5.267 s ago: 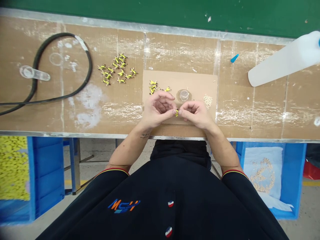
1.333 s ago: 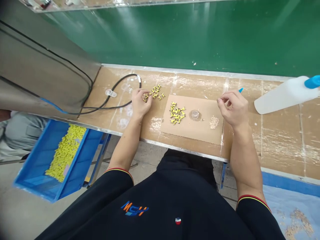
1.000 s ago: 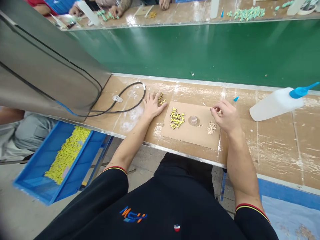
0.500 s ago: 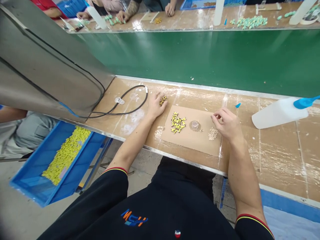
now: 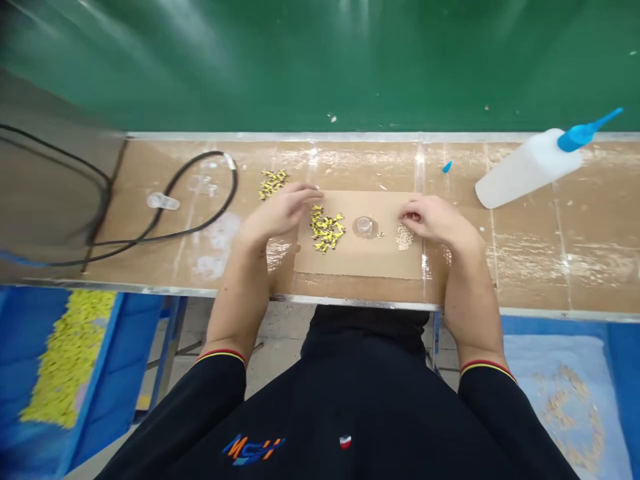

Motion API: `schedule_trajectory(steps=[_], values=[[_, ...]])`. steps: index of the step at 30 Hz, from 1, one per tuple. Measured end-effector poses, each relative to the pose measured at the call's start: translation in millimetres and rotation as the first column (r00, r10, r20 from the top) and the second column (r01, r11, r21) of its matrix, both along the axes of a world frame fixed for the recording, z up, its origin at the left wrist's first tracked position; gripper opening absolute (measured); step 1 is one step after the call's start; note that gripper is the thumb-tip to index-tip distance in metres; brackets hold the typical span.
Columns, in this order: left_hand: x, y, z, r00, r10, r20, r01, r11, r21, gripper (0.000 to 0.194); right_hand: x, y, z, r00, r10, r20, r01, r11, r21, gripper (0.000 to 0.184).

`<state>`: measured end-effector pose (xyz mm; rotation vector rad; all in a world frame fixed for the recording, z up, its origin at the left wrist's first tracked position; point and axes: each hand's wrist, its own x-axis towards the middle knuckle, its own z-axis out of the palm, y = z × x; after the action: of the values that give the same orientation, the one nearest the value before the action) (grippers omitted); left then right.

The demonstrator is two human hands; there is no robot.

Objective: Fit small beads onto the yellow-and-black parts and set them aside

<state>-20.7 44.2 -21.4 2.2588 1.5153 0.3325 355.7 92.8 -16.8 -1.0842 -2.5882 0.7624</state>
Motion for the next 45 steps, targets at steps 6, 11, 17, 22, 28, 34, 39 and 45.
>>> schedule_trajectory(steps=[6,11,17,22,28,34,39,45], values=[[-6,16,-22.4,1.000,-0.003,0.010,0.003,1.000,-0.006,0.044,-2,-6,-3.3,0.990,0.029,0.137,-0.021,0.998,-0.063,0.025],[-9,7,-34.5,0.992,0.078,0.101,-0.084,0.995,0.056,0.032,-4,-12,-6.6,0.975,-0.080,0.206,0.083,0.997,-0.005,0.026],[-7,6,-37.6,0.989,0.079,0.126,-0.085,0.996,0.041,0.036,-1,-5,-10.6,0.990,-0.015,0.143,0.024,0.998,-0.058,0.022],[-2,4,-36.5,0.987,0.090,0.131,-0.095,0.995,0.027,0.029,-2,-3,-10.4,0.987,0.015,0.163,-0.004,0.998,-0.069,0.022],[5,7,-38.5,0.985,0.117,0.124,-0.120,0.992,0.024,0.018,-10,-8,-7.9,0.963,-0.020,0.269,0.042,0.996,-0.077,0.022],[4,7,-35.6,0.977,0.143,0.161,-0.152,0.987,0.044,0.013,-4,-4,-7.7,0.993,-0.061,0.102,0.065,0.997,-0.032,0.016],[3,4,-30.0,0.922,0.244,0.299,-0.270,0.962,0.046,0.006,1,2,-12.6,0.998,0.015,0.065,-0.013,0.999,-0.032,0.014],[6,10,-41.6,0.757,0.352,0.551,-0.458,0.887,0.062,0.011,-6,0,-18.8,0.993,0.027,0.114,-0.031,0.999,0.032,0.020]])
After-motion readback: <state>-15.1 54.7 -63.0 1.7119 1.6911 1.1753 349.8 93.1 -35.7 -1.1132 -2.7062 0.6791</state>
